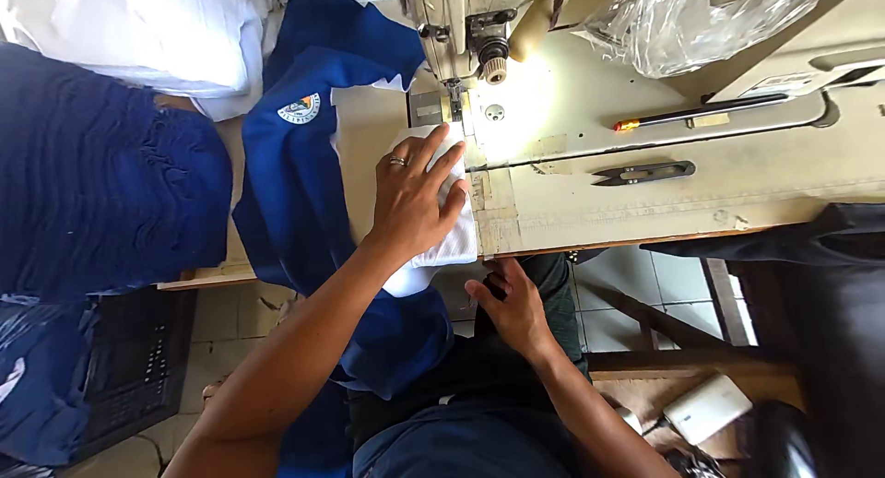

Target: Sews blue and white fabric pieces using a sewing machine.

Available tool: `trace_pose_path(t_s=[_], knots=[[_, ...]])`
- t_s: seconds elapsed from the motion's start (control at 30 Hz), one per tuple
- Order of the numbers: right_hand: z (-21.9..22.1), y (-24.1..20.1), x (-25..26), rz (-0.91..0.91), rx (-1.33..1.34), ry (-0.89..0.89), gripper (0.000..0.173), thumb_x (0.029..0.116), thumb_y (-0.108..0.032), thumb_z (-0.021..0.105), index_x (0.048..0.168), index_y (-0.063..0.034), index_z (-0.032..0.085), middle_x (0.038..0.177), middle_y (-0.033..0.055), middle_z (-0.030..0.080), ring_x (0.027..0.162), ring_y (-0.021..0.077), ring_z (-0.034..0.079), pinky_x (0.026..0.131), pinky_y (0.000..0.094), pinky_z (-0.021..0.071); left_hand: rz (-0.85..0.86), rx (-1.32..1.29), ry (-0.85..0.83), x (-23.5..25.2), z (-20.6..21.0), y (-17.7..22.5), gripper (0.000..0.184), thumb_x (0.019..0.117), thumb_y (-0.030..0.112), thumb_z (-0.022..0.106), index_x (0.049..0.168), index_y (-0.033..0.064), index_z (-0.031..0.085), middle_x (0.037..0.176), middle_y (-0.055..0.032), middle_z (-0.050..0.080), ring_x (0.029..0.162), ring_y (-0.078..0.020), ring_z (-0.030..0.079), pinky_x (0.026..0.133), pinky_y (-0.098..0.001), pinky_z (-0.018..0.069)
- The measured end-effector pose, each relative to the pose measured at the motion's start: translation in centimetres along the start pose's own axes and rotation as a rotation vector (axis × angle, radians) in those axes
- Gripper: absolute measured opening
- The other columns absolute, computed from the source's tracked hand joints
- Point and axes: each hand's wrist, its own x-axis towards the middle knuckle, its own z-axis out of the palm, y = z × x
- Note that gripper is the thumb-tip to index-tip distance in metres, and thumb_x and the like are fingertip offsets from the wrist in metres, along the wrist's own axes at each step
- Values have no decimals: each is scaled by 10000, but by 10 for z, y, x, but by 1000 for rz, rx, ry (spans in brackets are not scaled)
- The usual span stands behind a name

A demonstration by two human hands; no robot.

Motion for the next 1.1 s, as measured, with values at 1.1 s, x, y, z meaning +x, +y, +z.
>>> trace_pose_path(t_s=[1.1], knots=[[-4, -72, -20, -454, -197, -129, 191, 1012, -160, 631, 1078, -36, 760, 1038, 46, 762, 960, 80, 724, 864, 252, 618, -317, -32, 237, -17, -45, -146, 321, 1055, 271, 556, 1176, 47, 752, 1260, -188, 689, 1217, -350, 632, 1069, -515, 466]])
